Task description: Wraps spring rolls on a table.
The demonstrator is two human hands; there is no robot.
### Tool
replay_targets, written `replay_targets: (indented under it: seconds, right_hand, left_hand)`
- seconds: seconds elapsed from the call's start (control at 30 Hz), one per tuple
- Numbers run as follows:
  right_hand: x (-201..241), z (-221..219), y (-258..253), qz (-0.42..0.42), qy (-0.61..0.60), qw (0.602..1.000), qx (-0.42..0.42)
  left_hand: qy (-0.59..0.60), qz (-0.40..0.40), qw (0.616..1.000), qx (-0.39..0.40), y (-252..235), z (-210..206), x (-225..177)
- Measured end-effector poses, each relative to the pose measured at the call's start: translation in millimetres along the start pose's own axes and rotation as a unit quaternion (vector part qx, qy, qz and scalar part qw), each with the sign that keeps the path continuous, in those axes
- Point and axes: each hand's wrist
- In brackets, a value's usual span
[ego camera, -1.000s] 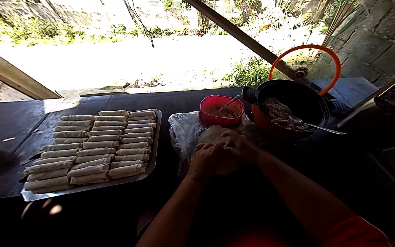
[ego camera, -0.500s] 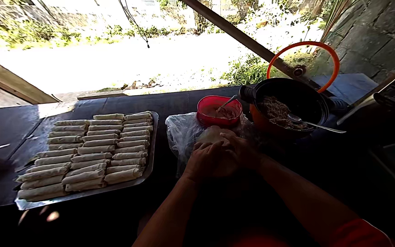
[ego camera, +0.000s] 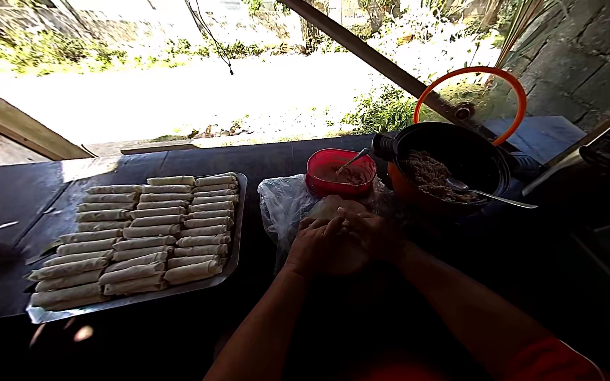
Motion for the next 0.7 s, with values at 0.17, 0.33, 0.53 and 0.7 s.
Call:
replay_targets:
  seconds: [0.17,0.33,0.53,0.7]
  right_hand:
    - [0,-7,0,-0.009,0.025,1.000,-0.011]
    - [-6,-12,2,-0.049,-0.066,0.996,-0.038]
    - [-15,-10,3,-0.105,-0.249,0.961,-0.063]
    - [-15,-10,2,-0.116,-0.278,0.951,-0.068]
  left_hand:
    - [0.010,-0.017,1.000,-0.013,-2,0,2]
    - [0.082,0.012,0.996,0.038,-12,8,6]
    - [0.438,0.120,0.891,-0.025,-20,21,20]
    - [0.756,0.176,0.620,-0.113,-13,41,16]
Point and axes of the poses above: each hand's wrist, its own y-axis away from the middle knuckle, its own z-axis out of the back of the hand, x = y × z, and after that the axes turned 10 degrees about x, right-handed
